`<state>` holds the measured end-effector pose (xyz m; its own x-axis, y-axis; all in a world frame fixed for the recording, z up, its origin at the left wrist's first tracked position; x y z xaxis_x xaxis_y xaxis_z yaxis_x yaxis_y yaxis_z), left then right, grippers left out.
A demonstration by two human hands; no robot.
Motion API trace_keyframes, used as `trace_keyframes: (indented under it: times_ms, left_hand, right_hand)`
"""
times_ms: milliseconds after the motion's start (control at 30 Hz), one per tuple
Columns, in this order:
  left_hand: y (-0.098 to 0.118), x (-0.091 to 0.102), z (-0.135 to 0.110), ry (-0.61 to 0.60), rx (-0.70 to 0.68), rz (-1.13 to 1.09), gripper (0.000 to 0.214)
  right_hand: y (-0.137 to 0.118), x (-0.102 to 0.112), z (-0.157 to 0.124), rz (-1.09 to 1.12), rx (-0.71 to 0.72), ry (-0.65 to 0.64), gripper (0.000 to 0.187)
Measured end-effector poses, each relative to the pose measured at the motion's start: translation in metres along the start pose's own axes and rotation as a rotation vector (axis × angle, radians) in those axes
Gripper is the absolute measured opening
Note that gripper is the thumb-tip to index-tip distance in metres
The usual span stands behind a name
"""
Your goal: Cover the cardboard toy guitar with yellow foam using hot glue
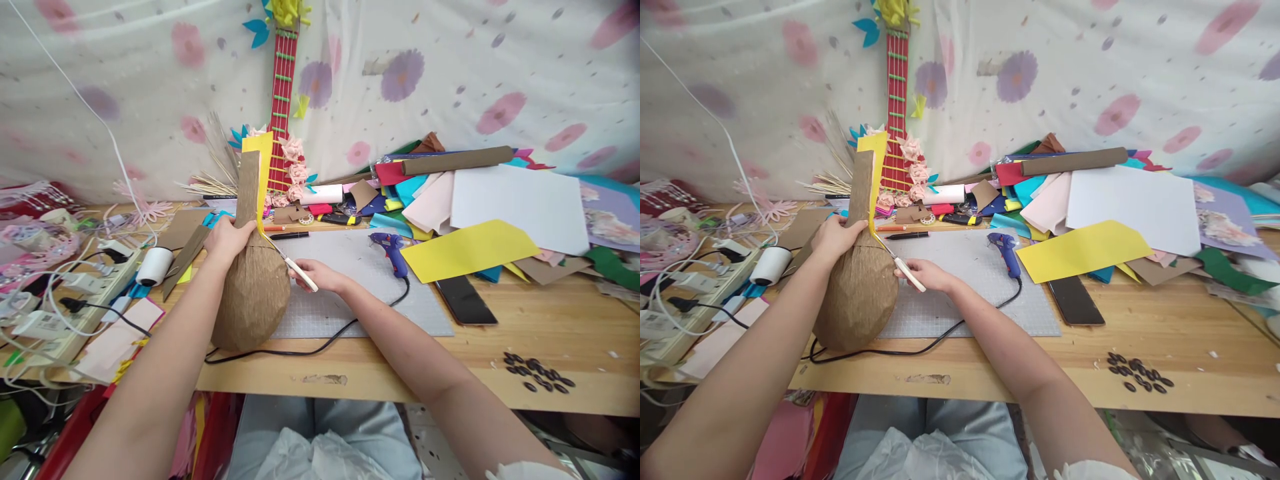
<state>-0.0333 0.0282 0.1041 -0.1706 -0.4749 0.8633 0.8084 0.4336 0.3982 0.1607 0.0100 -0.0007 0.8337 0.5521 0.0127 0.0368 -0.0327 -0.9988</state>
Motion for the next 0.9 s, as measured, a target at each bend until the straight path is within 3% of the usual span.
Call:
trace_keyframes:
  times_ms: [333, 533, 633, 767, 833, 900]
  left_hand:
    - [0.001, -0.001, -0.003, -0.028, -0.025, -0.017, 0.062]
    - [0.001, 0.0, -0.002, -0.059, -0.079, -0.032, 0.063]
    - [-0.001, 0.006, 0.007, -0.12, -0.22, -0.06, 0.057]
    - [-0.006, 0.014, 0.026, -0.299, -0.518, -0.079, 0.051]
    - [-0.009, 0.013, 0.034, -0.445, -0.623, -0.054, 0.052]
    - [-0.011, 0.01, 0.04, -0.571, -0.672, -0.01, 0.054]
  right_hand:
    - [0.002, -0.003, 0.004, 0.051, 0.012, -0.004, 0.051]
    - [-0.003, 0.003, -0.001, -0.07, 0.051, -0.032, 0.05]
    - [-0.018, 0.018, -0.014, -0.305, 0.109, -0.006, 0.046]
    - [-0.049, 0.048, -0.033, -0.885, 0.247, 0.193, 0.041]
    - [-0.064, 0.061, -0.037, -1.217, 0.393, 0.325, 0.04]
    - [-0.076, 0.07, -0.036, -1.463, 0.578, 0.361, 0.037]
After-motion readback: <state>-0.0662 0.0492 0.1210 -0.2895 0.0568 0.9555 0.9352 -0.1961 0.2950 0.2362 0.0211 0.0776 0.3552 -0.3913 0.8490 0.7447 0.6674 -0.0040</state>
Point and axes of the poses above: each hand's wrist, its own z-axis towards the middle knuckle, its own x-axis out of the back of the hand, y = z × x, the point moved 1 cm from there along z, towards the middle knuckle, and after that the axes turned 14 degrees about y, right-handed, at the moved point
